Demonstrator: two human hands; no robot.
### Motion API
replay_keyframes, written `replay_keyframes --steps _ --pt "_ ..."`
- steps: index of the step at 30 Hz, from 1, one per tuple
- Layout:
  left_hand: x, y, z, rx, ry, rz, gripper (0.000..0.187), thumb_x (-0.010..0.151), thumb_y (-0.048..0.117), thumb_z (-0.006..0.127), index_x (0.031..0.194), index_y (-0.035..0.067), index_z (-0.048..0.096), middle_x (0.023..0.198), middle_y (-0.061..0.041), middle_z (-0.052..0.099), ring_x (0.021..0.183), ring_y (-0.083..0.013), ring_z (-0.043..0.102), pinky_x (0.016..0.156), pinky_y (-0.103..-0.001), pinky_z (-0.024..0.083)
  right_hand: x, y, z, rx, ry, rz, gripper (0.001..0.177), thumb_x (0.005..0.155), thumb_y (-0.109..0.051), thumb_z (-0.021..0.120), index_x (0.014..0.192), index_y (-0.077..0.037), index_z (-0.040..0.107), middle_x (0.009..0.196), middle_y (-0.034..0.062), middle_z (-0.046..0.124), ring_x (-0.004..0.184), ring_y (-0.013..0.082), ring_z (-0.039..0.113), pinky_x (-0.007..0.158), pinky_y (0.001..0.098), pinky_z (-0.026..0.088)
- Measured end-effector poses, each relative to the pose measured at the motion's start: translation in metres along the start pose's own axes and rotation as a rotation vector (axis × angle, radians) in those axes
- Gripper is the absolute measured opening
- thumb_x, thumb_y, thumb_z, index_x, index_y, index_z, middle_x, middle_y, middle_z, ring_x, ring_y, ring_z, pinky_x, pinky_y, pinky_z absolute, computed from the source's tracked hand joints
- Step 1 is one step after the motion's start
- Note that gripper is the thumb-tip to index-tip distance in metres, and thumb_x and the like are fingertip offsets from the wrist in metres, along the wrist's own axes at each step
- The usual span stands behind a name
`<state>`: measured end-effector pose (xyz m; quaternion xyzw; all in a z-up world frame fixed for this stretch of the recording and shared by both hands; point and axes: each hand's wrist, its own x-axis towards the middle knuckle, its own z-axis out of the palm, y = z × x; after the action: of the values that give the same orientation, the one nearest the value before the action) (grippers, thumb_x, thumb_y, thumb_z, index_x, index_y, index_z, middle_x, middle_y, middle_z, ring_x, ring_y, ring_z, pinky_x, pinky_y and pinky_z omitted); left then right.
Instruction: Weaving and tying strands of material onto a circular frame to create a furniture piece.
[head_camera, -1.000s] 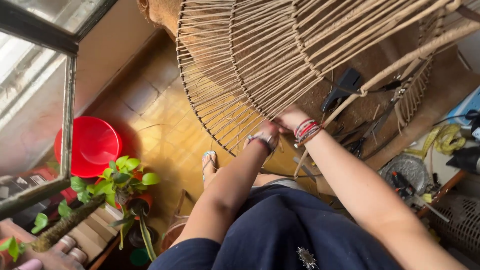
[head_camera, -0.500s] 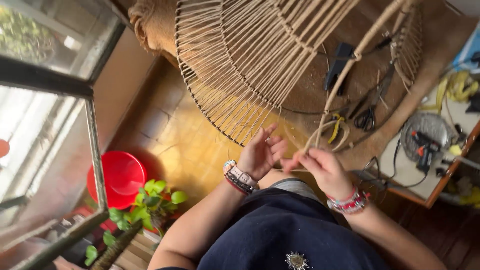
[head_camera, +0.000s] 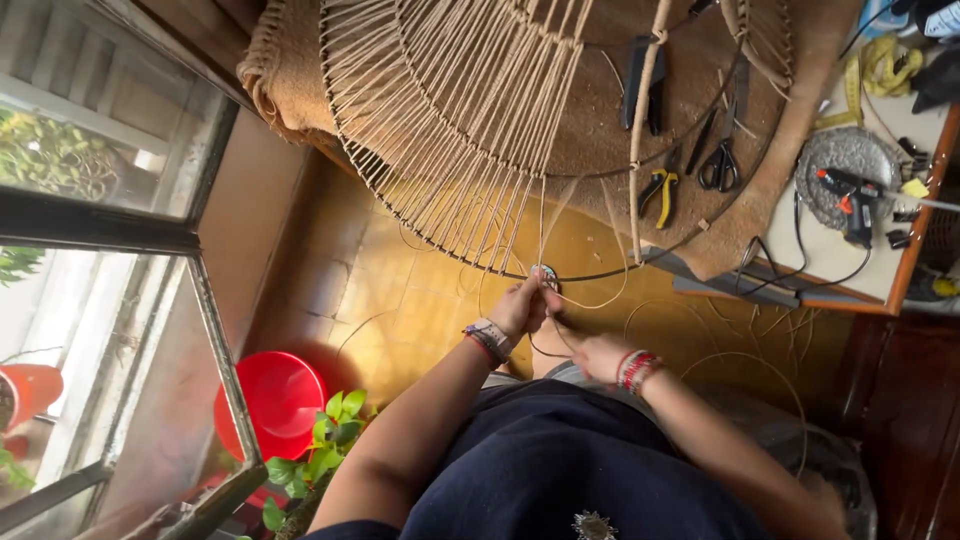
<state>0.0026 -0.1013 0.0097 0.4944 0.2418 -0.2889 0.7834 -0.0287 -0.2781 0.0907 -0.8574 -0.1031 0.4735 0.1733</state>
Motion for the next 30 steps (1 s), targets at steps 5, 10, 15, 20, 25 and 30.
replay_keyframes --steps 5,10,15,20,25,30 --pt "0.018 -0.017 -0.031 0.981 0.144 0.197 0.055 0.089 0.066 0.061 0.074 0.015 0.077 0.068 -0.014 0.072 0.078 -0.0372 0.074 0.065 -0.042 0.054 0.089 0.02 0.029 0.441 0.495 -0.208 0.019 0.089 -0.004 0.06 0.101 0.001 0.074 0.094 0.0271 0.072 0.1 0.0474 0.067 0.09 0.0542 0.054" --pt "-0.015 0.035 -0.021 1.459 0.165 0.172 0.058 0.088 0.067 0.058 0.083 0.012 0.076 0.078 -0.016 0.074 0.086 -0.0364 0.075 0.073 -0.043 0.06 -0.033 -0.043 -0.114 1.288 0.598 -0.465 0.024 0.107 -0.023 0.041 0.116 -0.008 0.058 0.094 0.0078 0.061 0.069 0.0137 0.06 0.061 0.0268 0.057" --pt "0.002 -0.003 -0.025 1.224 0.107 0.311 0.034 0.094 0.043 0.062 0.088 0.013 0.076 0.081 -0.017 0.074 0.088 -0.0434 0.073 0.073 -0.052 0.058 -0.016 -0.009 -0.022 1.076 0.222 -0.219 0.018 0.087 -0.019 0.065 0.096 -0.004 0.07 0.052 0.0163 0.058 0.033 0.0227 0.054 0.024 0.033 0.046" --pt "-0.026 0.019 -0.017 0.303 -0.08 -0.058 0.05 0.096 0.047 0.068 0.066 0.007 0.063 0.047 0.0 0.042 0.029 -0.0098 0.041 0.024 -0.023 0.03 -0.008 -0.037 -0.005 0.182 0.041 0.004 0.041 0.097 -0.037 0.058 0.116 -0.003 0.067 0.109 0.0272 0.074 0.108 0.0442 0.071 0.092 0.0524 0.057" --pt "0.006 0.019 -0.04 1.391 0.069 0.22 0.063 0.087 0.066 0.058 0.069 0.008 0.075 0.068 -0.018 0.07 0.077 -0.0395 0.074 0.066 -0.043 0.058 -0.004 -0.05 -0.144 1.508 0.48 -0.657 0.029 0.099 -0.039 0.056 0.11 -0.013 0.062 0.077 0.0038 0.056 0.073 0.0125 0.058 0.064 0.0249 0.046" --pt "0.004 0.009 -0.033 1.4 -0.011 0.175 0.042 0.095 0.046 0.061 0.102 0.007 0.078 0.091 -0.02 0.075 0.097 -0.0409 0.073 0.084 -0.048 0.06 -0.01 0.013 -0.125 1.585 0.206 -0.832 0.025 0.103 -0.029 0.045 0.099 -0.006 0.055 0.082 0.0357 0.059 0.031 0.0391 0.052 0.02 0.0432 0.038"
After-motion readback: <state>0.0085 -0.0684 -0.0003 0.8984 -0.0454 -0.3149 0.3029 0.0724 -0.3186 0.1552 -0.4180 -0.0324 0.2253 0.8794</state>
